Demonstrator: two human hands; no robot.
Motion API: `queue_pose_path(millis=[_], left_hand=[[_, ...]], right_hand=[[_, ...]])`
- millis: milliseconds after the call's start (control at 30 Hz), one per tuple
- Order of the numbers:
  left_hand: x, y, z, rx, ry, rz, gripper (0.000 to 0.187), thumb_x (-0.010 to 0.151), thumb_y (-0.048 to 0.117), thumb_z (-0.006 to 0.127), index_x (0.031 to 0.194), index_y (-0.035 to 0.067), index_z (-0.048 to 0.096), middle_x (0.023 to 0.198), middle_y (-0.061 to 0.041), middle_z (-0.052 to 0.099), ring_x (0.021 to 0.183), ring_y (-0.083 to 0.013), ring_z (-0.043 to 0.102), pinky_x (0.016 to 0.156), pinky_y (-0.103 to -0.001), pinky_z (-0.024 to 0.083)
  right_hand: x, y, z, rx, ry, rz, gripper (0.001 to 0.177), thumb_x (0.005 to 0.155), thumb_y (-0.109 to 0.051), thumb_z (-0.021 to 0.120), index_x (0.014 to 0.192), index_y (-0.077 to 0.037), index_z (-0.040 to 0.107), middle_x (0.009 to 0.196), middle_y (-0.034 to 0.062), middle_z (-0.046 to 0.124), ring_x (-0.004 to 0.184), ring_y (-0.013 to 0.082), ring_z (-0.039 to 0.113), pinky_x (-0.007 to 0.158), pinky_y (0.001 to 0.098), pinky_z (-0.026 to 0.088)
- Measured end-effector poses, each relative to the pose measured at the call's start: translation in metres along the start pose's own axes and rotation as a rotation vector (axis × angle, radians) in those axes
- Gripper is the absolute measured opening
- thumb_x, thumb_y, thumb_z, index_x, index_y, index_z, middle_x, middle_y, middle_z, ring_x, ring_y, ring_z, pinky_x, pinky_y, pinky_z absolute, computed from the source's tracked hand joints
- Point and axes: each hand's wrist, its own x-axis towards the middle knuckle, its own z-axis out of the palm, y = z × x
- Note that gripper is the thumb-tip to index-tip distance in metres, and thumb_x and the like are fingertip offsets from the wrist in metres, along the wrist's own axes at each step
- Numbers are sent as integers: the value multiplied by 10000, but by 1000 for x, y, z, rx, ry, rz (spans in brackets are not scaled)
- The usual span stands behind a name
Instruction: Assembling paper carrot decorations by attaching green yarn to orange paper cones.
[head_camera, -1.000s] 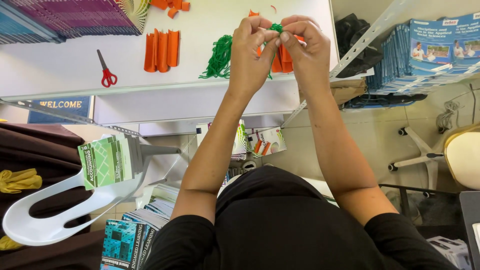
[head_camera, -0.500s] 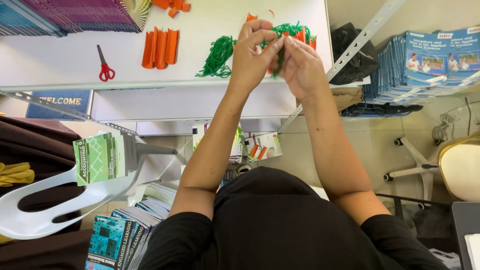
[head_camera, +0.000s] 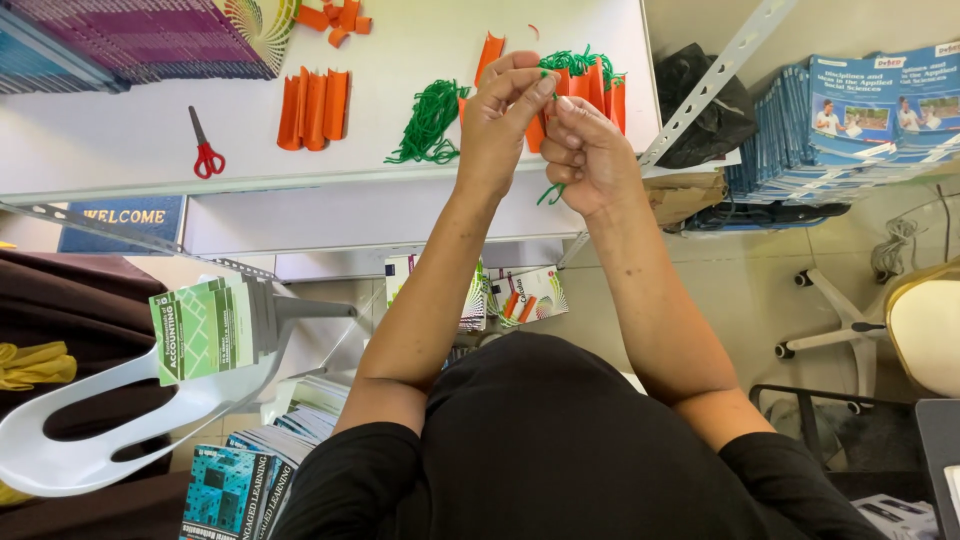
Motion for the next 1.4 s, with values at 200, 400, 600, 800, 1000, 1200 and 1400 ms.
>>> queue_pose_path(millis=[200, 400, 600, 800, 1000, 1200, 1400], left_hand=[[9, 9, -5, 117, -68, -10, 162, 949, 161, 756, 1033, 24, 773, 1370, -87, 547, 1124, -154, 604, 979, -337, 521], [36, 4, -30, 176, -196, 3, 183, 959, 156, 761, 1072, 16, 799, 1390, -97, 545, 1234, -168, 594, 1056, -323, 495], [56, -4, -58, 170, -241, -97, 199, 945, 163, 761, 1080, 17, 776, 1222, -83, 641, 1107, -153, 638, 994, -310, 525], [60, -49, -99, 976, -74, -263, 231, 885, 296, 767, 1041, 126, 766, 1044, -65, 704, 891, -216, 677, 826, -361, 555], [42, -92, -80, 1473, 25, -231, 247, 840, 326, 755, 1007, 146, 775, 1315, -152, 522, 1189, -382, 477, 945, -625, 391], [49, -135, -85, 1707, 41, -93, 195, 865, 196, 702, 971, 44, 761, 1377, -148, 509, 1225, -399, 441, 994, -704, 314], [46, -107, -73, 1437, 195, -92, 158, 827, 206, 750, 880, 57, 758, 1244, -109, 586, 1151, -349, 525, 928, -594, 418]], right_hand=[[-3, -20, 26, -43, 109, 44, 169, 970, -234, 578, 1025, -82, 627, 841, 22, 603, 650, 115, 510, 552, 246, 398], [24, -23, 3, -146, -9, -41, 154, 1024, -228, 684, 975, -98, 615, 864, -17, 583, 575, 33, 380, 469, 192, 261], [44, -11, 1, -156, 142, 22, 153, 961, -201, 725, 875, -120, 629, 765, -39, 562, 530, 30, 374, 419, 192, 235], [55, 8, -36, -368, 341, -170, 254, 944, -137, 751, 766, -82, 579, 651, -44, 464, 471, 29, 326, 378, 217, 224], [52, 17, -42, -388, 456, -200, 99, 904, -110, 742, 853, -75, 663, 670, -66, 527, 475, 4, 342, 388, 198, 234], [45, 19, -39, -434, 488, -165, 84, 912, -117, 741, 879, -69, 680, 668, -71, 526, 482, 6, 354, 402, 198, 245], [43, 20, -38, -470, 447, -166, 71, 925, -107, 728, 888, -59, 691, 632, -90, 486, 472, 3, 314, 404, 211, 218]])
